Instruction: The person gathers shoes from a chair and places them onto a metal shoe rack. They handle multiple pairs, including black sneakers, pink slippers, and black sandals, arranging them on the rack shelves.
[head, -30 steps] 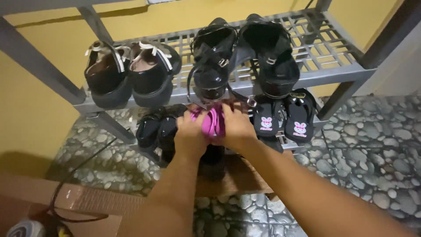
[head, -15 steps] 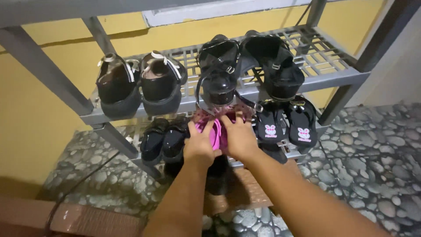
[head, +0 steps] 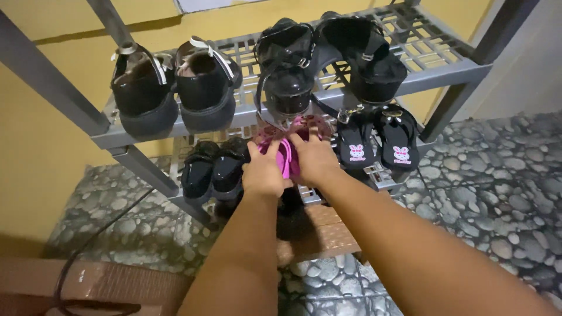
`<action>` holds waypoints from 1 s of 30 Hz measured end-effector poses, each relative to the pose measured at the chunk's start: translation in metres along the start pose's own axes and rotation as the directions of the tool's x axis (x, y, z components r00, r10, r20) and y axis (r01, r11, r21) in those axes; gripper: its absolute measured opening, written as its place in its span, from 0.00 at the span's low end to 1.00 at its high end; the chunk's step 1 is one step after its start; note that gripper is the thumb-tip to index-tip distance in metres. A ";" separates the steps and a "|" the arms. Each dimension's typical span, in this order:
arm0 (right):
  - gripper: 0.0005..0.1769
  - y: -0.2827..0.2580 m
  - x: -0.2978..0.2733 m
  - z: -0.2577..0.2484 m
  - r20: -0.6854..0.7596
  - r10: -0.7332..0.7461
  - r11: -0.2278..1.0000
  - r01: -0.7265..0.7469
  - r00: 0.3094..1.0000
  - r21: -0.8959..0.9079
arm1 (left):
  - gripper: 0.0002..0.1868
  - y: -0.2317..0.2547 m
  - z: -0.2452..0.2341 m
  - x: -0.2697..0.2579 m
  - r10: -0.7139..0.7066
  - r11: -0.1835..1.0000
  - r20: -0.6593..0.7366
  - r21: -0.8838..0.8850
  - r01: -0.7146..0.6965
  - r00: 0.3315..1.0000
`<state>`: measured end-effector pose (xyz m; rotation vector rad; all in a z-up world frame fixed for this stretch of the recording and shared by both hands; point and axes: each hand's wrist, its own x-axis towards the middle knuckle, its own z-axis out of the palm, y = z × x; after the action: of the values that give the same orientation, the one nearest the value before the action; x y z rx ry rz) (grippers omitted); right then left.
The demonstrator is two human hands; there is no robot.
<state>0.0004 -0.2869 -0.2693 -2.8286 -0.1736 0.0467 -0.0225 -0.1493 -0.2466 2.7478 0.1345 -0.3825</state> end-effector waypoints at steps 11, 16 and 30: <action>0.50 -0.032 -0.097 -0.070 0.013 0.023 0.991 -0.025 1.000 0.128 | 0.56 0.002 -0.053 -0.097 0.100 0.984 -0.055 -0.145 -0.107 0.993; 0.46 -0.027 -0.134 -0.080 0.010 -0.022 0.993 0.021 1.000 0.117 | 0.62 -0.016 -0.022 -0.124 0.159 0.977 -0.318 -0.088 -0.196 0.935; 0.62 -0.015 -0.117 -0.103 -0.051 -0.056 0.993 0.060 0.997 0.098 | 0.54 0.001 -0.026 -0.104 0.199 0.964 -0.449 -0.072 -0.257 0.871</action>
<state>-0.1122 -0.3177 -0.1652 -2.7204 -0.2357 -0.0254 -0.1160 -0.1456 -0.1940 2.6323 -0.0531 0.3064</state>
